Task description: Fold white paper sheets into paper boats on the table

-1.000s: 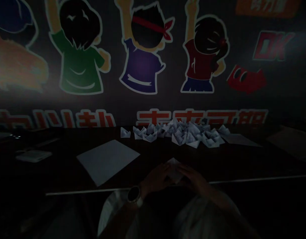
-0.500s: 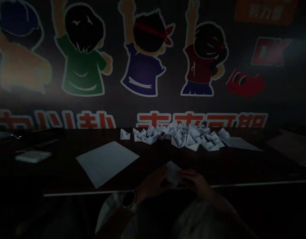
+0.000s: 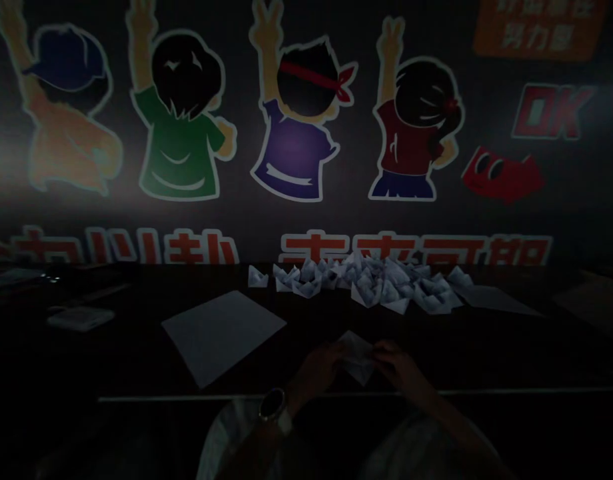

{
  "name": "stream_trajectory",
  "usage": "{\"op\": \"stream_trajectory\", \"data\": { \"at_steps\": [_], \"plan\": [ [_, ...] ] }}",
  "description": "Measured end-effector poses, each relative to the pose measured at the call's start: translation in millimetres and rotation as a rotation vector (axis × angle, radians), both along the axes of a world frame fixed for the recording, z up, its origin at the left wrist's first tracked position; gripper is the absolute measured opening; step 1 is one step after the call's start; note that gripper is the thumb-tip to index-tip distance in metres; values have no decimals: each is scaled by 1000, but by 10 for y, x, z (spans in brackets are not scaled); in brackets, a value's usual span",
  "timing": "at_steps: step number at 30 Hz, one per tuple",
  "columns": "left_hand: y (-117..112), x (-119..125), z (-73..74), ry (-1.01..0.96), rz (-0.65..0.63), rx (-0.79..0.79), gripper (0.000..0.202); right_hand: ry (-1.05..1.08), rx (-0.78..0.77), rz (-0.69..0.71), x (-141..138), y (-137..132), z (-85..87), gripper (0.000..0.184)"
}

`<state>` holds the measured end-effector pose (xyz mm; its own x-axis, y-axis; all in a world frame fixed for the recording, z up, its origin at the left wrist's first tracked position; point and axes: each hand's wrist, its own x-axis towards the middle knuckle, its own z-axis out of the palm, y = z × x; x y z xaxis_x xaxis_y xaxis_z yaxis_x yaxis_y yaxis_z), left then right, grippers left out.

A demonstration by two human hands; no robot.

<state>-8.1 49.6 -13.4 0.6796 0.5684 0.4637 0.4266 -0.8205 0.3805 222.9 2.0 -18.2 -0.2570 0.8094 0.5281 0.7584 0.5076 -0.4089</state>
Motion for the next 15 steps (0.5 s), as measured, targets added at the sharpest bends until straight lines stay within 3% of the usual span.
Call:
{"op": "stream_trajectory", "data": {
  "at_steps": [3, 5, 8, 12, 15],
  "plan": [
    [92, 23, -14, -81, 55, -110, 29, 39, -54, 8, 73, 104, -12, 21],
    [148, 42, 15, -103, 158, -186, 23, 52, -82, -7, 101, 188, -16, 29],
    [191, 85, 78, -64, 322, -269, 26, 29, -112, -151, 87, 306, -43, 33],
    [171, 151, 100, -11, 537, -220, 30, -77, -52, -417, 3, 384, -125, 25],
    [136, 183, 88, 50, 592, -159, 31, -167, -3, -477, -43, 386, -161, 19]
  ]
}}
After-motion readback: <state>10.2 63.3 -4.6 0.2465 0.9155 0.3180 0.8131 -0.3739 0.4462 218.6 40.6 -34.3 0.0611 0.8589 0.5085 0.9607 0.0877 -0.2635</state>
